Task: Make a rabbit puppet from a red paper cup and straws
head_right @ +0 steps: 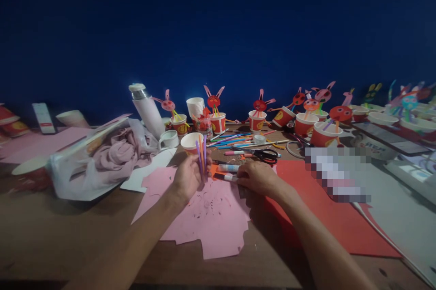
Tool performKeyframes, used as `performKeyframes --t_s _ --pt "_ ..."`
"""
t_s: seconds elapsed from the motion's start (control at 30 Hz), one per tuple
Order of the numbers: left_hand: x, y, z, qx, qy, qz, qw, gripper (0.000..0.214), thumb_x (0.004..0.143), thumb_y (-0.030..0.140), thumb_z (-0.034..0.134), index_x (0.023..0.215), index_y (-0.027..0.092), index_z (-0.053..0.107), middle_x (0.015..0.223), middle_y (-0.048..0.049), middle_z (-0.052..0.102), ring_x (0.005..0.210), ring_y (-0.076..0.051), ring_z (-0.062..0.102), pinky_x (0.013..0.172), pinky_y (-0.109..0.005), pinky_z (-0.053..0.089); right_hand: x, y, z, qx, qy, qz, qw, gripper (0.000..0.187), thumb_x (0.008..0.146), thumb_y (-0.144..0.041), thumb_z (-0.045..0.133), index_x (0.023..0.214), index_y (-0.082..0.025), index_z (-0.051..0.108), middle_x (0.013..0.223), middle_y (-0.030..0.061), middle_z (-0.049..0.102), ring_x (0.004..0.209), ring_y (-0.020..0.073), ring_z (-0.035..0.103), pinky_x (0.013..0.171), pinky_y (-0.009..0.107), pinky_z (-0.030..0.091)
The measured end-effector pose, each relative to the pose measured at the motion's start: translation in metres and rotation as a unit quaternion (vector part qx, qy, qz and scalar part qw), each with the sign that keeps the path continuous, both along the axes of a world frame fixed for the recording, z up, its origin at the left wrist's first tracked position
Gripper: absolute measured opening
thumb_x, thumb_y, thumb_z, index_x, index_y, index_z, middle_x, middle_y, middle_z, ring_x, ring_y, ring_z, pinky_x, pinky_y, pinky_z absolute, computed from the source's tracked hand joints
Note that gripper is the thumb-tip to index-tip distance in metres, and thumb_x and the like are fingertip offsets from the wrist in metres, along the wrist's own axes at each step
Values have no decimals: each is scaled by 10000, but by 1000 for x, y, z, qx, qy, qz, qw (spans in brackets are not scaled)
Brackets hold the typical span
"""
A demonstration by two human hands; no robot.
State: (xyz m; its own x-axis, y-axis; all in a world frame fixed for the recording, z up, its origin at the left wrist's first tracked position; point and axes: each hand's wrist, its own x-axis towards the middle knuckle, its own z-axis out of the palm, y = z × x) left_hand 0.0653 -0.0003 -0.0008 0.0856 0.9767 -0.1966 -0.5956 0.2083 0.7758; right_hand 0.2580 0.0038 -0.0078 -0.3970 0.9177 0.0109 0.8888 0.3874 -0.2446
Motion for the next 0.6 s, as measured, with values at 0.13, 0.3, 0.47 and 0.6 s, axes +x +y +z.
performKeyframes --t_s 0.13,0.3,0.47,0.6 --pt "0 0 -1 -7 -6 -8 1000 254 768 198 367 853 104 586 572 -33 591 499 -118 551 458 -219 428 3 1 6 5 15 -12 1000 178 750 -321 497 781 -237 650 766 11 656 681 146 570 551 214 325" --pt "1 2 -4 -9 -18 -9 1000 243 766 199 375 806 97 593 560 -31 585 471 -95 525 455 -199 414 14 7 10 44 23 -91 995 233 783 -330 434 789 -228 644 773 27 657 688 151 564 543 216 311" --pt "0 3 -5 -1 -13 -10 1000 245 760 211 386 825 101 595 569 -24 588 461 -91 519 444 -198 403 22 12 9 91 43 -134 986 269 790 -348 400 738 -204 621 736 37 643 645 149 544 529 222 300" --pt "0 2 -4 -2 -3 -14 1000 239 754 214 399 838 100 591 580 -28 597 476 -98 535 455 -201 412 26 15 10 75 107 -149 980 296 783 -363 391 731 -175 614 664 26 610 581 130 508 508 218 299"
